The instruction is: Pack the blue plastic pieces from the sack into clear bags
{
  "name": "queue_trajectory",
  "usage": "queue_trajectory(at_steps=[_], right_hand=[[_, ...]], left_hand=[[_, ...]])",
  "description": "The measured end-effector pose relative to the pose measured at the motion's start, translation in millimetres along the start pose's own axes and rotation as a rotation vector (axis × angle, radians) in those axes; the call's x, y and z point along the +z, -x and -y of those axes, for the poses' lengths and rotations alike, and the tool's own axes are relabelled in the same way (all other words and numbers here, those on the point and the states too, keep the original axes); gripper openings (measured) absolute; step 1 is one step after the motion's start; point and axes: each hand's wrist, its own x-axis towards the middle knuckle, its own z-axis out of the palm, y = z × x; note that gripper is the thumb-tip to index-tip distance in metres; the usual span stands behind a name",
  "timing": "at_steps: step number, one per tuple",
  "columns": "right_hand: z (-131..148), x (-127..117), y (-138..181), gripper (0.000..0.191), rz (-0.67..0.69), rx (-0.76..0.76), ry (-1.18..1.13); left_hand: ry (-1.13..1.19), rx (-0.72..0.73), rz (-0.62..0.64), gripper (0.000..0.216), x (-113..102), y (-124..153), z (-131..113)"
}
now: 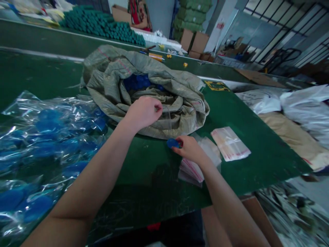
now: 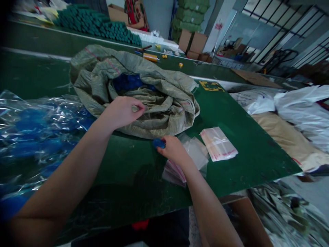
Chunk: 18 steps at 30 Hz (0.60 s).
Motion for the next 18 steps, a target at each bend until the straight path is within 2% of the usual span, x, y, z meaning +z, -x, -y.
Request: queue_trajectory(at_steps=[3,5,7,9,11,18], right_hand=[[11,-17,6,0.021,-0.206,0.077,-0.293],[22,-28,8,0.028,-0.369,0.042,-0.497],[36,-33,10,0.04,-0.523,-0.025,-0.556],[48,-35,11,0.05,-0.635,-0.072,-0.482],[57,-34,11,0.052,-0.685,-0.114,-0.369],[54,-32,7,0.04,-0.696,-0.202,-0.094]], left_hand=[[-0.002,0.012,-0.004,0.024,1,2,-5],[-0.003,0.024,-0.006,0.023,1,4,-10],[-0.011,0.035,-0.009,0.024,1,6,-16],[-0.025,0.034,-0.013,0.026,1,8,-22],[-0.038,0.031,-0.01,0.026,0,10,-26],[-0.045,0.067,0.007,0.024,0,11,-27]])
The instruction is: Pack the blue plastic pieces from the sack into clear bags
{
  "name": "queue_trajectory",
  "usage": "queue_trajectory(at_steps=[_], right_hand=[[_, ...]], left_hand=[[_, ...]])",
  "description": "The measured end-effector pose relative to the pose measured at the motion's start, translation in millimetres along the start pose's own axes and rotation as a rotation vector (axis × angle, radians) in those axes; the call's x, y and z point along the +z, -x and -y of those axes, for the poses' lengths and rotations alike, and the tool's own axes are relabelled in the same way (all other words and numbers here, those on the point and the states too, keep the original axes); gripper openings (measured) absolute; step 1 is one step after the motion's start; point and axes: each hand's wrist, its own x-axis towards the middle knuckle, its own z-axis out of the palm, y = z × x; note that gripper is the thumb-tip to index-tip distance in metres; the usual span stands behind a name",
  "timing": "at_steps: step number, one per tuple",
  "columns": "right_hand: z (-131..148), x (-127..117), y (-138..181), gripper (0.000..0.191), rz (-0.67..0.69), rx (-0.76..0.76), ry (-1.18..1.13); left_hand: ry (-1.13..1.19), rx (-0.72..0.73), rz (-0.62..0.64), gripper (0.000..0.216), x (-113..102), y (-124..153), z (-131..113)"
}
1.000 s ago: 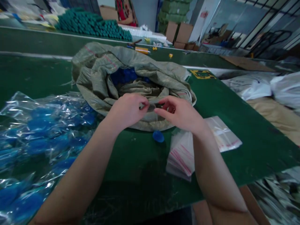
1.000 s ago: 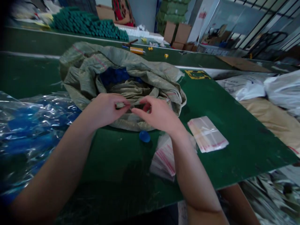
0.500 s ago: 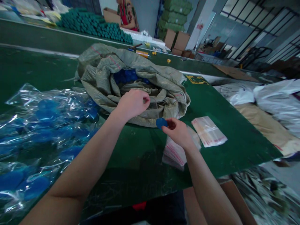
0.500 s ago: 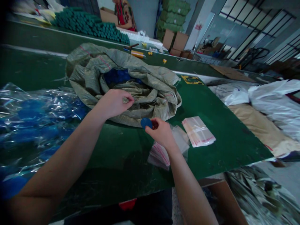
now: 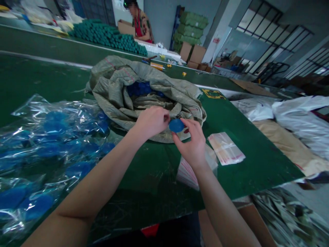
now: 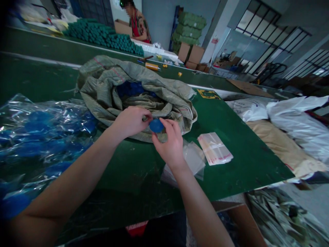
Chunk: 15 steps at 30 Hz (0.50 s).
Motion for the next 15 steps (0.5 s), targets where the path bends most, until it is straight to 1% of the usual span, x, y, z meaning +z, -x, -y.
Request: queue_trajectory(at_steps=[7,12,15], right_hand=[[-10,4,3,0.037,0.029,-0.097,0.075],[-14,7,8,0.034,-0.028,-0.086,0.077],[-19,10,13,0.032,-0.066,-0.131,0.032]], left_hand=[[0.005,0.008,0.001,0.027,3,1,1],[0.0,0.027,0.017,0.029,2,2,-1],[0.01,0.027,0.009,0.03,2,2,-1]])
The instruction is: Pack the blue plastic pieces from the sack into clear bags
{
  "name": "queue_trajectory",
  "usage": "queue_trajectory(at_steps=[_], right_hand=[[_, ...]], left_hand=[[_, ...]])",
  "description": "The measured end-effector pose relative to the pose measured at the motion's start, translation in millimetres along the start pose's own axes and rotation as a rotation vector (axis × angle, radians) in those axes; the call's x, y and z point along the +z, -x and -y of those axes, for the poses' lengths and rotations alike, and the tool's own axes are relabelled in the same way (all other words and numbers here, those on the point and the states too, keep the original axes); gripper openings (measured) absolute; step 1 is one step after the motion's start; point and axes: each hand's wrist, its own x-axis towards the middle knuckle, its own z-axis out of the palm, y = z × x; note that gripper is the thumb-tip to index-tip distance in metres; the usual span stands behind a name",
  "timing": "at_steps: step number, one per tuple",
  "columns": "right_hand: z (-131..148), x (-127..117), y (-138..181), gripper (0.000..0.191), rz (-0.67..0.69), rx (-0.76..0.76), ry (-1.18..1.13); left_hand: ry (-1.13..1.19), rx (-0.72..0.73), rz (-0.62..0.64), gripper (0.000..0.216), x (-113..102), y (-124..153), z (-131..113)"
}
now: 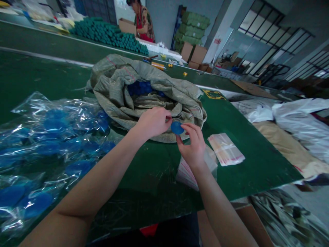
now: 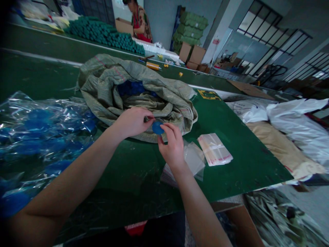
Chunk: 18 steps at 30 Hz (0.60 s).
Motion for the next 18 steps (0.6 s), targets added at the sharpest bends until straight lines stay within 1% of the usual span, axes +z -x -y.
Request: queue_trajectory(at_steps=[4,8,12,18], right_hand=[[-5,4,9,0.032,-0.115,-0.06,-0.033],[-9,4,14,0.033,-0.212,-0.139,0.004],[-9,1,16,0.032,-0.252,-0.178,0.024],[-11,0,21,0.038,-0.268,-0.199,0.006]], left_hand=[[0.002,0.021,-0.017,0.03,1,0,1],[-0.021,0.011,-0.016,0.028,2,-1,1],[-0.032,0.004,-0.016,0.029,3,-1,0],[-0.029,0.009,-0.025,0.029,5,-1,0]])
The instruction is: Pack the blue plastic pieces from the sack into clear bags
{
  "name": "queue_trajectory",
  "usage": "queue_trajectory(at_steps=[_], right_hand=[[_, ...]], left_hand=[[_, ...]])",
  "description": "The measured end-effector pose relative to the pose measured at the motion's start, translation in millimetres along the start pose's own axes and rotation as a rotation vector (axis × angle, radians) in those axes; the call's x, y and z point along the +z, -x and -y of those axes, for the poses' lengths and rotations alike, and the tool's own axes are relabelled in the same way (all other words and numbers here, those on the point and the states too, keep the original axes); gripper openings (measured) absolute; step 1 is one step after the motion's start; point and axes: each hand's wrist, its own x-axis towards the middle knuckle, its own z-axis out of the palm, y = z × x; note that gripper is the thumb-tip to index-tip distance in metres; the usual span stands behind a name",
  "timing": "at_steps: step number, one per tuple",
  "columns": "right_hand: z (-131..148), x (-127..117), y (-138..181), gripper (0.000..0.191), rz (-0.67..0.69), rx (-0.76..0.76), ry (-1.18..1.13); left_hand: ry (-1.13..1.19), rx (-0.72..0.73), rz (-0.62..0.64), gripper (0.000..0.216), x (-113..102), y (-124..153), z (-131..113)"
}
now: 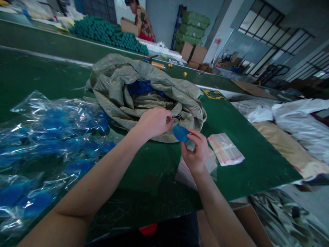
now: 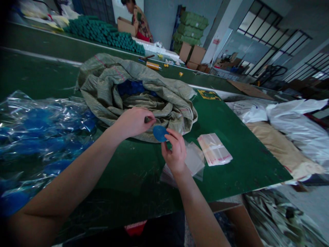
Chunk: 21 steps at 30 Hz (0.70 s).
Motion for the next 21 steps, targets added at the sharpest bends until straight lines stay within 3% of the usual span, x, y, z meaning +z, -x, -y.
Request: queue_trajectory(at_steps=[4,12,17,21], right_hand=[[-2,2,3,0.04,0.004,0.02,-0.04],[0,2,4,0.058,0.088,0.236,-0.079],[0,-2,-4,0.042,0.101,0.248,-0.048],[1,-4,-7,0.039,0.124,0.286,-0.088]], left_hand=[[-0.004,0.011,-0.003,0.028,0,0,0],[-0.007,0.027,0.023,0.027,0,0,-1],[-0.004,0.036,0.025,0.028,1,0,-1],[-0.006,0.026,0.027,0.028,1,0,0]])
